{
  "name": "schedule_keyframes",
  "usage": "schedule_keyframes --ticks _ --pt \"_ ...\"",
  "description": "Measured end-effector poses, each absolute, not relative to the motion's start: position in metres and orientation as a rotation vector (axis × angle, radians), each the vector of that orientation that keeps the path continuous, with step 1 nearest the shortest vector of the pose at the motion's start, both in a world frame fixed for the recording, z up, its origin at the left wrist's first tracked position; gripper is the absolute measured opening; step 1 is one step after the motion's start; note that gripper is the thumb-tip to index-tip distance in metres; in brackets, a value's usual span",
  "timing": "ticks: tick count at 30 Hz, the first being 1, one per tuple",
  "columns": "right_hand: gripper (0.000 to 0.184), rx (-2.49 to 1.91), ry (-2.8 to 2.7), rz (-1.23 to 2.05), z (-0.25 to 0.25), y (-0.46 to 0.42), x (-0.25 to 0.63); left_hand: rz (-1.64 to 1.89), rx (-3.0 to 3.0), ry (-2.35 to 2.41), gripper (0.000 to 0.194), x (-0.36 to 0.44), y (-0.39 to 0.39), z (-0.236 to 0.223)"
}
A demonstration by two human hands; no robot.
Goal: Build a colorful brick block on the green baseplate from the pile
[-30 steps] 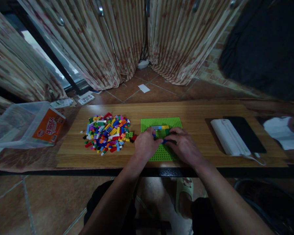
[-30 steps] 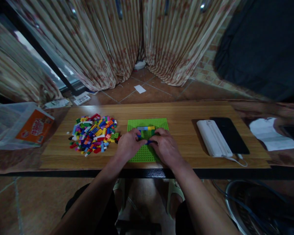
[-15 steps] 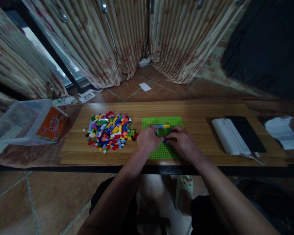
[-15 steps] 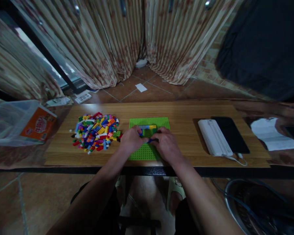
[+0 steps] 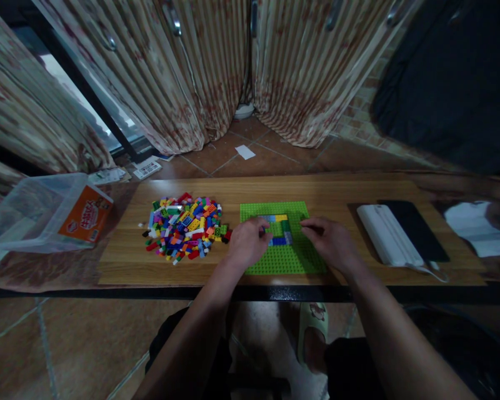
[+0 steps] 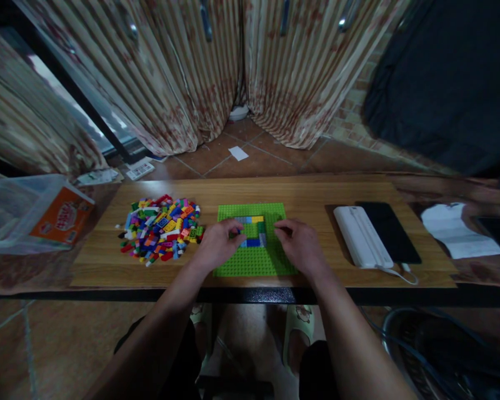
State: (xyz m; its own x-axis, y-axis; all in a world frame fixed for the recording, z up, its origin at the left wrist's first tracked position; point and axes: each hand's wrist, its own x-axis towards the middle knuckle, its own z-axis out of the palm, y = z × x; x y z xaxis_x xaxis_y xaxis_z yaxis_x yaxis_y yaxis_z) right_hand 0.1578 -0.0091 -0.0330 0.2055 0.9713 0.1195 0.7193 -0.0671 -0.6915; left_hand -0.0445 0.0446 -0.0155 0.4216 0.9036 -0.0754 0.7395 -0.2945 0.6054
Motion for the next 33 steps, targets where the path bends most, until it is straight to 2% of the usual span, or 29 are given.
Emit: schedule_keyframes --ticks 10,18,33 --pt "0.014 -1.935 -1.682 0.644 -0.029 -0.012 0.142 0.343 2.494 1.149 0.017 -0.036 0.031 -0.024" --pt "0.016 -1.998 -1.658 0.646 -0.029 -0.009 0.141 0.351 2.515 1.143 0.017 -0.031 0.029 -0.030" --pt "0.012 -2.019 -1.615 0.610 -0.032 -0.007 0.135 0.162 2.552 1.212 0.020 -0.023 0.026 -0.021"
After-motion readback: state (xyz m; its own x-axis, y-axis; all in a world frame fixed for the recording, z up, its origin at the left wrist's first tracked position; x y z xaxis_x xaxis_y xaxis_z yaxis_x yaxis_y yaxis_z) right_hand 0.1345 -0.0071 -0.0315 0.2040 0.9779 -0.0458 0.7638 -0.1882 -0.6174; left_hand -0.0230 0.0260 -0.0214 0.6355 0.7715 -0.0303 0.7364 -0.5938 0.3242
